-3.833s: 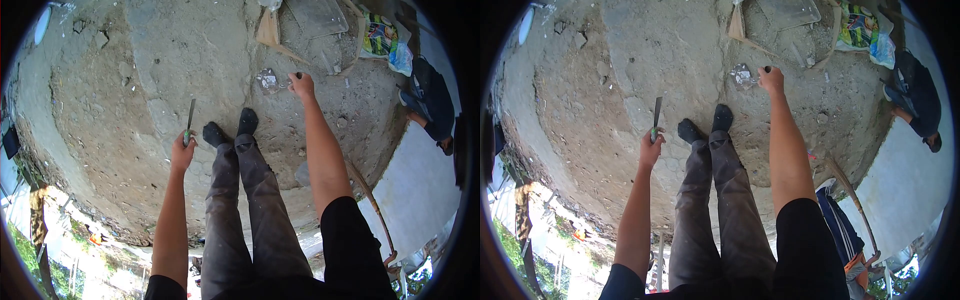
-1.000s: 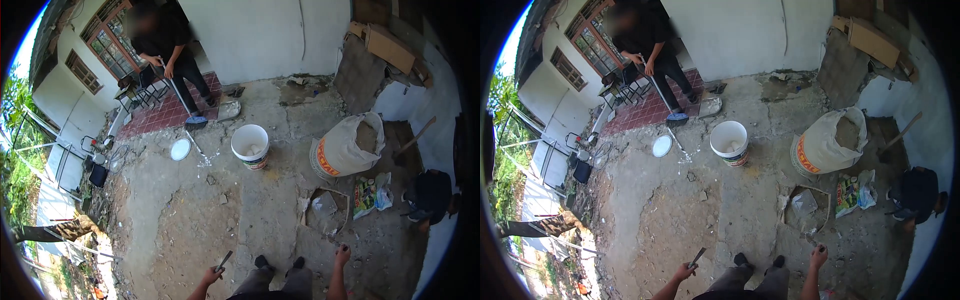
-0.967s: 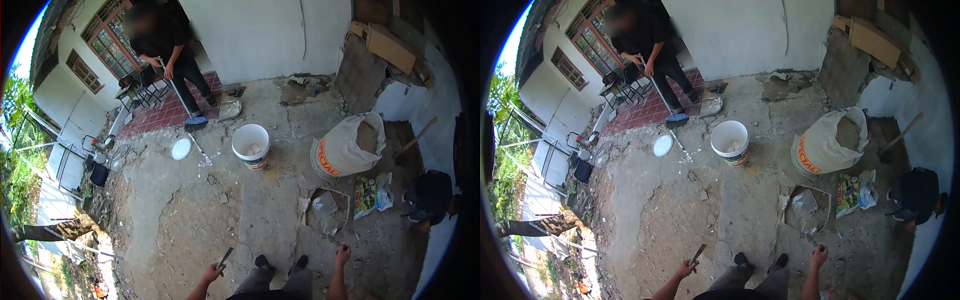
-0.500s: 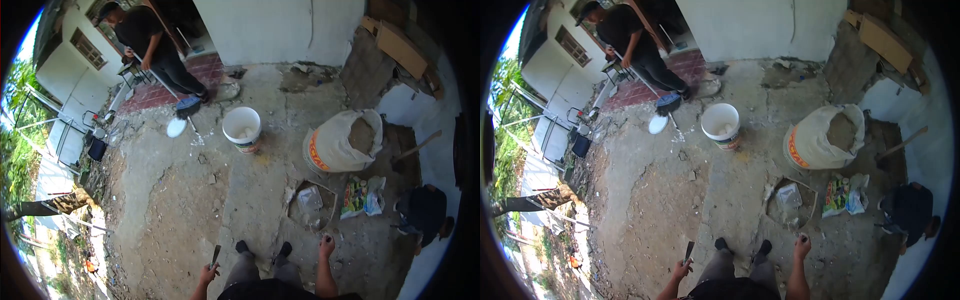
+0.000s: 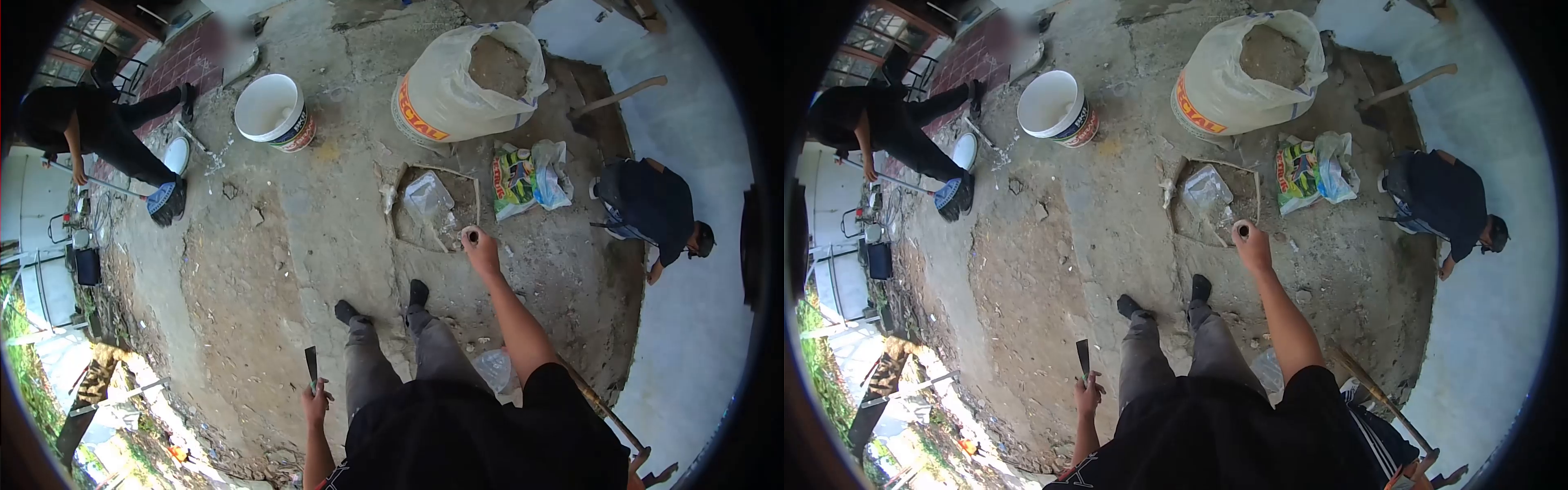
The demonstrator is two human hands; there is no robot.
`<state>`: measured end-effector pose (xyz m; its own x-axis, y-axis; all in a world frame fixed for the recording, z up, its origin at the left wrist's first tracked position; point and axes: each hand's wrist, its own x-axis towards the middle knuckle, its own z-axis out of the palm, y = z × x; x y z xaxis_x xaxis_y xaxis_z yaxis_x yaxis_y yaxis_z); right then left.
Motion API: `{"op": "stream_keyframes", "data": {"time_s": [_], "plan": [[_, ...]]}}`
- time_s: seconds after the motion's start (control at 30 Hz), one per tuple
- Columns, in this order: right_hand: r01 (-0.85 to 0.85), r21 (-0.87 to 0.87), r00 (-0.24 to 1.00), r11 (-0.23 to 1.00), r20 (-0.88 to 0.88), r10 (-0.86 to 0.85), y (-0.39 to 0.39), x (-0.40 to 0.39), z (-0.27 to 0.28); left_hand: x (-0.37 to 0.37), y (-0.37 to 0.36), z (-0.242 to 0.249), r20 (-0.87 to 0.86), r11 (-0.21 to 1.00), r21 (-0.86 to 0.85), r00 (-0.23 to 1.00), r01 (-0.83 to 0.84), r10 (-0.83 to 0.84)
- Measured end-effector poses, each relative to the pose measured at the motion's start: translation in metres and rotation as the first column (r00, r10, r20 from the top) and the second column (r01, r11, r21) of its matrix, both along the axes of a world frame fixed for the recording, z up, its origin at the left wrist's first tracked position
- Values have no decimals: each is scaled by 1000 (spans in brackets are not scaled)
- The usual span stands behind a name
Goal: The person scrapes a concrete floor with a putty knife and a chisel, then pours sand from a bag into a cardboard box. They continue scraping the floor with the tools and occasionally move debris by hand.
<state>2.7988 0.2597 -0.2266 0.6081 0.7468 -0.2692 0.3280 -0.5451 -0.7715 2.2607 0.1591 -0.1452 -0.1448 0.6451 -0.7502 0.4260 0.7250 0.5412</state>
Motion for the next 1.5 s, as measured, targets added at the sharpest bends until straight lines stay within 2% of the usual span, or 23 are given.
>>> {"op": "stream_keyframes", "data": {"time_s": [0.07,0.2,0.3,0.33,0.4,0.43,0.5,0.53,0.6,0.7,0.83,0.93,1.0,1.03,1.07,1.13,1.17,1.23,1.27,1.33,1.37,1.4,1.5], "plan": [[-124,-67,988,990,89,130,17,2,4,3,-5,2,31,1000,20,999,-19,18],[-199,-70,969,978,137,207,59,3,-18,8,-4,-19,77,999,41,997,-13,10],[-292,-112,888,950,337,313,84,0,-56,5,-29,-44,88,999,-18,995,-38,40],[-324,-135,856,936,380,351,95,-1,-61,3,-37,-53,103,999,-13,994,-38,39],[-453,-110,625,885,668,403,114,-5,-70,-2,-51,-61,74,998,-39,996,-46,49],[-465,-117,622,878,662,418,128,-6,-79,-4,-57,-64,53,998,-48,998,-43,45],[-533,64,641,843,681,353,143,-13,-98,-7,-68,-65,47,989,-91,991,-118,122],[-541,44,641,840,668,378,150,-17,-104,-9,-73,-64,43,978,-116,982,-176,182],[-508,-15,753,861,478,452,164,-26,-108,-14,-84,-64,9,978,-134,986,-161,164],[-528,-70,732,846,467,495,179,-42,-105,-21,-93,-65,-15,977,-142,987,-162,161],[-548,-29,723,836,486,491,198,-59,-102,-17,-88,-77,2,977,-125,984,-175,177],[-610,-171,632,774,484,605,213,-65,-115,2,-71,-90,33,983,-28,983,-179,180],[-713,-261,450,650,541,711,219,-73,-118,28,-47,-93,41,978,-4,977,-210,210],[-719,-294,435,630,515,738,219,-79,-105,40,-37,-98,87,973,55,972,-224,219],[-724,-297,430,622,511,744,221,-83,-110,52,-30,-102,131,963,115,964,-245,230],[-766,-298,320,570,593,739,222,-82,-117,76,-16,-110,182,956,126,953,-266,241],[-763,-304,318,570,591,741,221,-84,-113,86,-12,-115,175,958,119,955,-261,239],[-745,-401,209,532,617,758,222,-86,-106,104,-4,-122,245,963,116,947,-242,209],[-738,-409,208,536,618,758,222,-86,-109,113,0,-125,310,968,120,934,-221,175],[-790,-294,161,538,747,645,219,-88,-111,122,-1,-128,282,975,102,946,-197,162],[-779,-301,163,549,749,643,219,-86,-111,120,-3,-134,293,984,129,953,-122,80],[-790,-245,193,562,772,606,221,-86,-111,119,-4,-140,300,985,163,954,-54,2],[-778,-145,280,611,791,544,219,-86,-101,112,-10,-150,284,983,179,959,-46,-7]]}}
